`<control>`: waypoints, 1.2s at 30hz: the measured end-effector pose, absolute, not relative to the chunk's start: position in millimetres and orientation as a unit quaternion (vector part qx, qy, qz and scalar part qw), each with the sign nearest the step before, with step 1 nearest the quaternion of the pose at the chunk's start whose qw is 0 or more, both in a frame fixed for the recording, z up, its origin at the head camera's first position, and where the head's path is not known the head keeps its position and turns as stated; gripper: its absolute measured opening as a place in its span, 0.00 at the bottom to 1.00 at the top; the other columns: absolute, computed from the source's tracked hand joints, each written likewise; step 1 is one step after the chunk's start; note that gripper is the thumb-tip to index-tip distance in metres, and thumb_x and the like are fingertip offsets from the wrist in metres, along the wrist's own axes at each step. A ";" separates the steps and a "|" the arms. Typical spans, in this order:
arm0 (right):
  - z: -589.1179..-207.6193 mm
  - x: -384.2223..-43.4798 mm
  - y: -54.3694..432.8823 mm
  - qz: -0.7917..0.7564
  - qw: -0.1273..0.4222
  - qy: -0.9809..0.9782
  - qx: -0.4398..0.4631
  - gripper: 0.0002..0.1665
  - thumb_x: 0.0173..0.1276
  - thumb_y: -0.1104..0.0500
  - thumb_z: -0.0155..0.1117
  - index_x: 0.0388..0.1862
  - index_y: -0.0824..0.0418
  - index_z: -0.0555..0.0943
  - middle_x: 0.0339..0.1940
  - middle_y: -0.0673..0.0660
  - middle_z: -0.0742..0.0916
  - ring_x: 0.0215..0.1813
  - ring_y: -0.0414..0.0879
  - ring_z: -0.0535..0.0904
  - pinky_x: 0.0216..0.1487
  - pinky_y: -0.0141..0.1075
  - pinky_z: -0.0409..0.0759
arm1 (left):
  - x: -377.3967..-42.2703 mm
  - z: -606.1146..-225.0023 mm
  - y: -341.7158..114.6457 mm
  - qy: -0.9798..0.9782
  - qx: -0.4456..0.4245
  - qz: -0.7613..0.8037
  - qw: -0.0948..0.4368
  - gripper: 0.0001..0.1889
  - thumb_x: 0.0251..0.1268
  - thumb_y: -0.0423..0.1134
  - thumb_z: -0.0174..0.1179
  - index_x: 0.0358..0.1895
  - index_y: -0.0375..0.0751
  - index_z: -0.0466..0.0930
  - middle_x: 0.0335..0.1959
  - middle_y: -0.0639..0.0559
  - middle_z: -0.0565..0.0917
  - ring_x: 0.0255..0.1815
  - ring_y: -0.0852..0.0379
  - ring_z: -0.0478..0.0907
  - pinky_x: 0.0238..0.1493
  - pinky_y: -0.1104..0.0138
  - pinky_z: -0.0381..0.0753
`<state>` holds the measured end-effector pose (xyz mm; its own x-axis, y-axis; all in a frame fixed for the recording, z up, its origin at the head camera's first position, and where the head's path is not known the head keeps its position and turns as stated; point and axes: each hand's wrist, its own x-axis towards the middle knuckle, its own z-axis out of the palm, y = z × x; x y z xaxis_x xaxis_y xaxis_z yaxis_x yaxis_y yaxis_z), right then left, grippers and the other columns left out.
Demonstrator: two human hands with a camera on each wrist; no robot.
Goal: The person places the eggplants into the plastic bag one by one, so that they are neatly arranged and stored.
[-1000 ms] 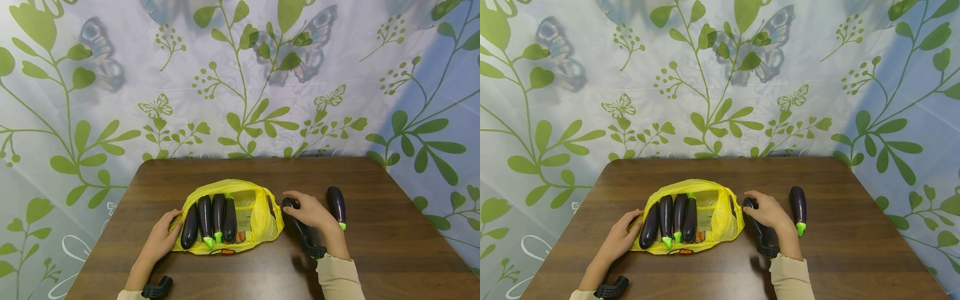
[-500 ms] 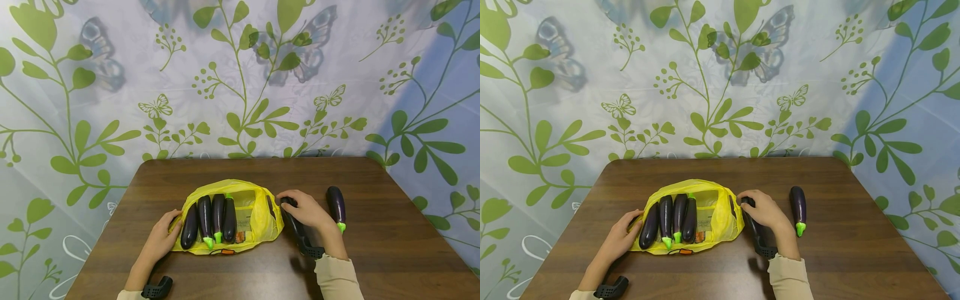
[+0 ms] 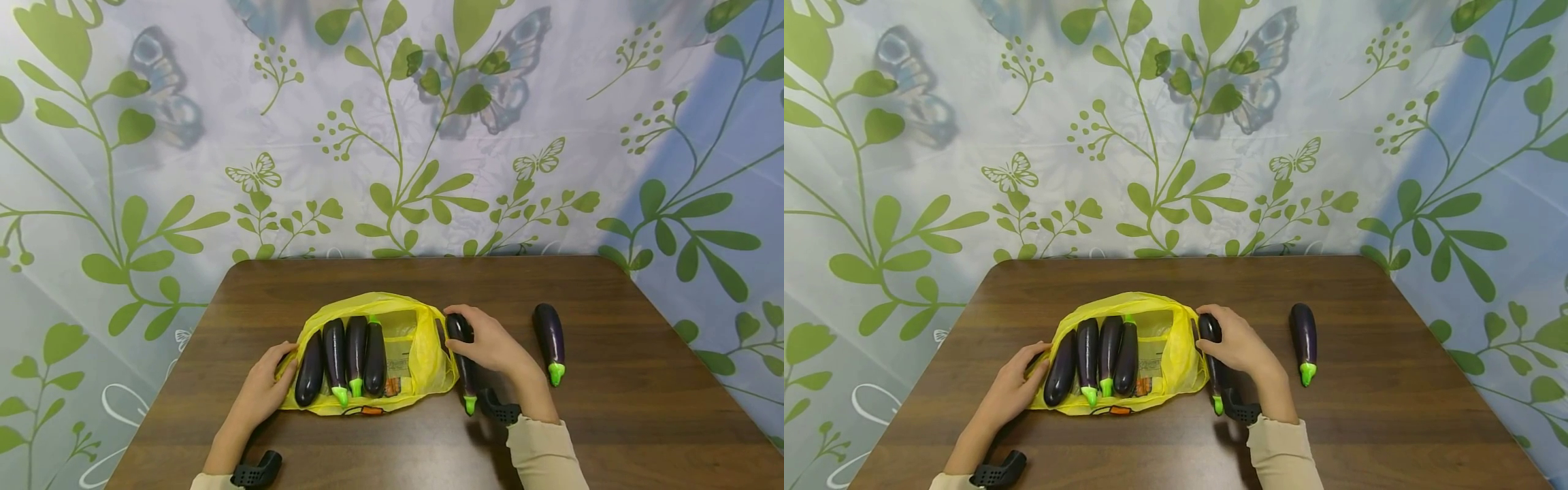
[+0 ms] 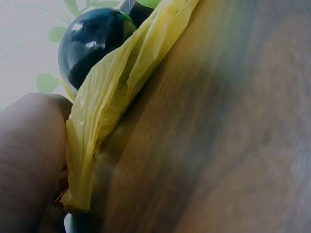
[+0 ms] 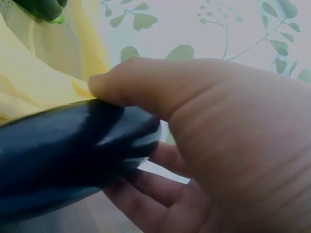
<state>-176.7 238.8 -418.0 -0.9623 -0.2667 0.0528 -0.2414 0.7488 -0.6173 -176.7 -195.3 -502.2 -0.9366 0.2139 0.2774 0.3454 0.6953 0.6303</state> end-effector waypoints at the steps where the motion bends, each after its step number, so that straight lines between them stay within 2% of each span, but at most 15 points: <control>1: -418.2 -176.8 237.4 -0.328 0.019 0.935 -0.135 0.35 0.72 0.55 0.70 0.74 0.60 0.71 0.72 0.66 0.76 0.73 0.66 0.71 0.69 0.65 0.70 | -176.9 -502.2 -195.3 -0.916 -0.153 -0.359 0.091 0.18 0.78 0.36 0.58 0.65 0.35 0.78 0.68 0.32 0.77 0.70 0.32 0.72 0.67 0.37 0.72; 8: -421.5 -177.4 226.9 -0.339 0.027 0.934 -0.113 0.39 0.75 0.52 0.66 0.80 0.56 0.65 0.71 0.66 0.72 0.63 0.61 0.74 0.62 0.61 0.75 | -177.6 -502.4 -195.4 -0.916 -0.153 -0.359 0.092 0.18 0.77 0.36 0.58 0.65 0.35 0.78 0.67 0.33 0.77 0.70 0.32 0.72 0.67 0.37 0.72; 15: -426.9 -179.1 220.7 -0.334 0.032 0.934 -0.123 0.38 0.76 0.54 0.64 0.80 0.59 0.63 0.76 0.66 0.71 0.74 0.63 0.70 0.70 0.63 0.70 | -178.4 -501.8 -195.1 -0.917 -0.152 -0.357 0.090 0.17 0.78 0.36 0.58 0.64 0.36 0.78 0.67 0.34 0.77 0.71 0.32 0.72 0.67 0.37 0.71; 20: -424.8 -179.1 218.4 -0.330 0.020 0.935 -0.129 0.39 0.76 0.53 0.65 0.80 0.59 0.64 0.76 0.65 0.72 0.72 0.62 0.73 0.67 0.60 0.74 | -178.7 -500.2 -194.7 -0.917 -0.153 -0.357 0.092 0.17 0.77 0.36 0.58 0.64 0.35 0.78 0.67 0.33 0.77 0.71 0.32 0.72 0.67 0.37 0.71; 36: -426.4 -179.7 210.1 -0.329 0.008 0.938 -0.112 0.38 0.75 0.50 0.67 0.79 0.57 0.66 0.76 0.62 0.74 0.70 0.62 0.75 0.66 0.61 0.76 | -177.8 -502.6 -195.4 -0.917 -0.153 -0.357 0.090 0.17 0.78 0.37 0.58 0.65 0.36 0.78 0.67 0.34 0.77 0.71 0.32 0.72 0.67 0.37 0.72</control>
